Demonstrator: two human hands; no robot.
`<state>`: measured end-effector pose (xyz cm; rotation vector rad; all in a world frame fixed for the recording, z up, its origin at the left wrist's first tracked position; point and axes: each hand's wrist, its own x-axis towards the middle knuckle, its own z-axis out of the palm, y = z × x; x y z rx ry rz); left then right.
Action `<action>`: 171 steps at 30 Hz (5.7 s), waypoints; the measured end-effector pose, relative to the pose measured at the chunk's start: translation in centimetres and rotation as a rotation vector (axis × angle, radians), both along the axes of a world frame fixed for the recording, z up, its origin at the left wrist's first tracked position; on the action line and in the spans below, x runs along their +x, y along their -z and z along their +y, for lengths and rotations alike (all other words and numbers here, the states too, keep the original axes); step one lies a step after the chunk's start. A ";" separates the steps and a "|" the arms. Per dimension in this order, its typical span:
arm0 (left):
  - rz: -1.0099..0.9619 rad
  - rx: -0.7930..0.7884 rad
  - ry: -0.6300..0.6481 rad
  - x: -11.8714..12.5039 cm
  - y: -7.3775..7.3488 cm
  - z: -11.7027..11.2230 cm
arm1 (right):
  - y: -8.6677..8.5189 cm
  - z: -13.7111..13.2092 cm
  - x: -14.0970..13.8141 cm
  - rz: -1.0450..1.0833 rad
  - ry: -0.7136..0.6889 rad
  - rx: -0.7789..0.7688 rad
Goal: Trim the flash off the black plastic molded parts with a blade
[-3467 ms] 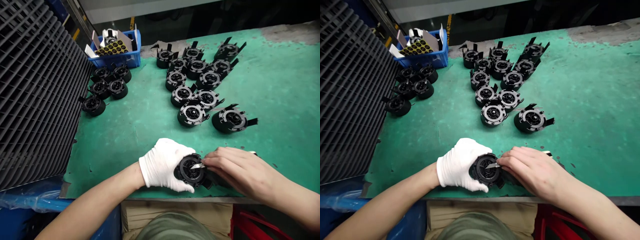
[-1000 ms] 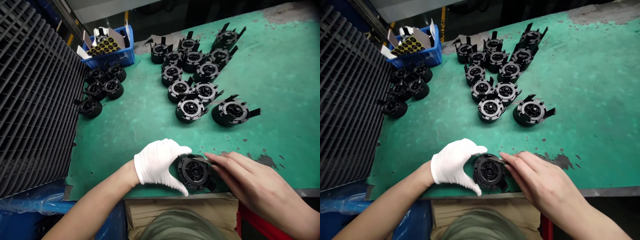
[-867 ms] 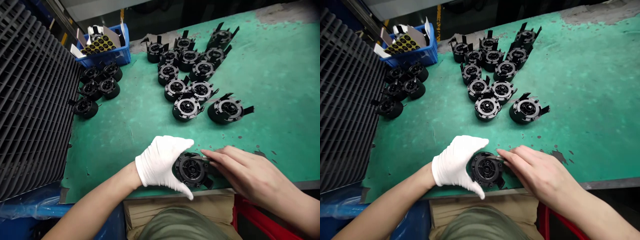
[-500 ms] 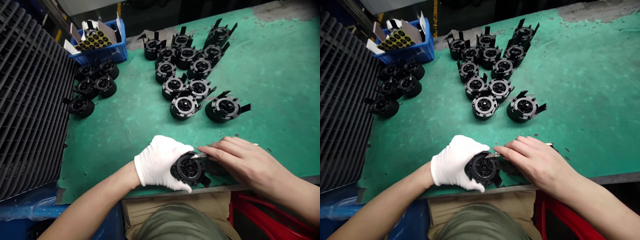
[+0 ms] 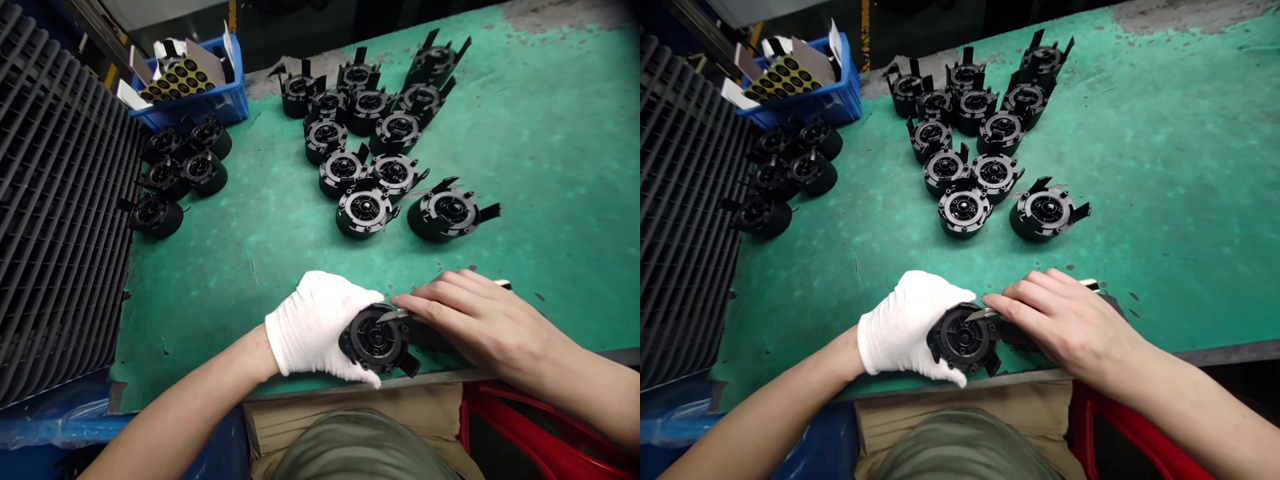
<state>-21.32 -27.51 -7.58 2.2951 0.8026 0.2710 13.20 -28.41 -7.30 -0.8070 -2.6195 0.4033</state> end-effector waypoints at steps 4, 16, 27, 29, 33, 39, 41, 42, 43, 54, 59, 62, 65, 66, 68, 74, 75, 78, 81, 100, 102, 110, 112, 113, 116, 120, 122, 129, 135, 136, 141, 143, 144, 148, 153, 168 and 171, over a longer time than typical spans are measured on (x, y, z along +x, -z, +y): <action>0.002 -0.006 0.005 0.1 0.1 0.0 | 0.1 0.3 0.1 -0.003 -0.026 0.014; 0.009 -0.015 -0.003 0.2 -0.5 -0.1 | -1.6 1.1 -0.2 -0.023 -0.086 0.016; 0.011 -0.015 -0.009 0.4 -0.6 0.0 | -4.8 6.1 -1.7 -0.116 -0.372 0.130; 0.014 -0.015 -0.008 0.4 -0.7 0.0 | -5.1 5.9 -1.7 -0.137 -0.371 0.118; 0.024 -0.021 -0.006 0.4 -0.7 0.0 | -5.8 4.6 -1.6 -0.169 -0.336 0.177; 0.023 -0.021 -0.004 0.5 -0.9 0.0 | -6.3 2.5 -1.6 -0.158 -0.246 0.178; 0.033 -0.019 -0.008 0.5 -1.0 0.0 | -6.3 1.5 -1.7 -0.198 -0.216 0.200; 0.037 -0.020 -0.008 0.5 -1.1 0.0 | -6.3 1.0 -1.8 -0.229 -0.198 0.220; 0.040 -0.023 -0.006 0.5 -1.1 0.0 | -6.2 0.4 -1.9 -0.254 -0.174 0.246; 0.042 -0.049 -0.007 0.5 -1.4 0.1 | -4.7 -3.3 -1.2 -0.227 0.031 0.255; 0.031 -0.009 -0.012 0.4 -1.1 -0.1 | -4.2 -3.9 -2.2 -0.259 0.051 0.248; 0.046 0.007 -0.015 0.4 -1.0 -0.1 | -3.9 -4.1 -2.8 -0.217 0.088 0.273; 0.053 0.002 -0.012 0.4 -1.1 -0.1 | -3.7 -4.2 -2.9 -0.170 0.116 0.266; 0.051 0.000 -0.010 0.5 -1.1 -0.1 | -3.7 -4.2 -2.8 -0.168 0.111 0.261; 0.048 -0.002 -0.008 0.5 -1.1 -0.1 | -4.0 -4.1 -2.7 -0.188 0.087 0.251; 0.049 0.001 -0.009 0.5 -1.0 -0.1 | -3.8 -4.2 -2.4 -0.205 0.068 0.221; 0.049 -0.001 -0.008 0.5 -1.0 -0.1 | -3.5 -4.4 -2.3 -0.191 0.072 0.213; 0.050 -0.002 -0.005 0.5 -1.1 -0.1 | -2.4 -5.1 -2.1 -0.155 0.117 0.207; 0.056 0.003 -0.008 0.5 -1.1 -0.1 | -2.0 -5.6 -2.1 -0.160 0.147 0.217; 0.067 -0.033 -0.008 0.5 -1.5 0.0 | -2.9 -6.1 -2.7 -0.233 0.173 0.238; 0.071 -0.033 -0.006 0.6 -1.5 0.1 | -2.1 -6.3 -2.3 -0.201 0.157 0.207; 0.068 -0.020 -0.010 0.6 -1.3 -0.1 | -2.7 -6.0 -2.1 -0.189 0.152 0.166; 0.063 -0.020 -0.012 0.6 -1.2 0.0 | -3.2 -5.6 -2.3 -0.207 0.115 0.171; 0.063 -0.023 -0.011 0.6 -1.2 0.0 | -3.4 -5.4 -2.4 -0.203 0.113 0.180; 0.064 -0.031 -0.001 0.5 -1.3 0.1 | -3.7 -5.1 -2.3 -0.188 0.121 0.177; 0.066 -0.025 -0.005 0.5 -1.3 0.0 | -3.9 -4.9 -2.1 -0.205 0.074 0.130; 0.063 -0.026 -0.006 0.5 -1.3 0.0 | -4.0 -4.9 -2.3 -0.208 0.075 0.147; 0.057 -0.019 -0.005 0.6 -1.4 0.0 | -3.9 -5.1 -2.9 -0.220 0.130 0.201; 0.051 -0.021 -0.008 0.5 -1.4 0.0 | -4.9 -4.7 -2.7 -0.266 0.076 0.219; 0.049 -0.020 -0.009 0.5 -1.4 0.0 | -5.0 -4.5 -2.8 -0.279 0.069 0.233; 0.053 -0.011 -0.008 0.5 -1.2 0.0 | -5.3 -3.6 -3.2 -0.311 0.016 0.288; 0.060 -0.011 -0.006 0.6 -1.3 0.0 | -5.4 -3.2 -3.1 -0.317 -0.008 0.296; 0.063 -0.013 -0.004 0.6 -1.3 0.0 | -5.4 -3.1 -3.0 -0.318 -0.020 0.297; 0.056 -0.007 -0.003 0.4 -1.2 0.0 | -5.5 -2.3 -2.3 -0.310 -0.071 0.294; 0.043 -0.011 -0.010 0.3 -0.8 -0.1 | -5.7 -1.1 -1.5 -0.271 -0.106 0.184; 0.032 -0.046 -0.009 0.5 -0.9 -0.1 | -3.4 0.7 -0.2 -0.187 -0.115 0.149; 0.031 -0.045 -0.006 0.4 -0.9 -0.1 | -4.9 1.3 -0.8 -0.238 -0.178 0.139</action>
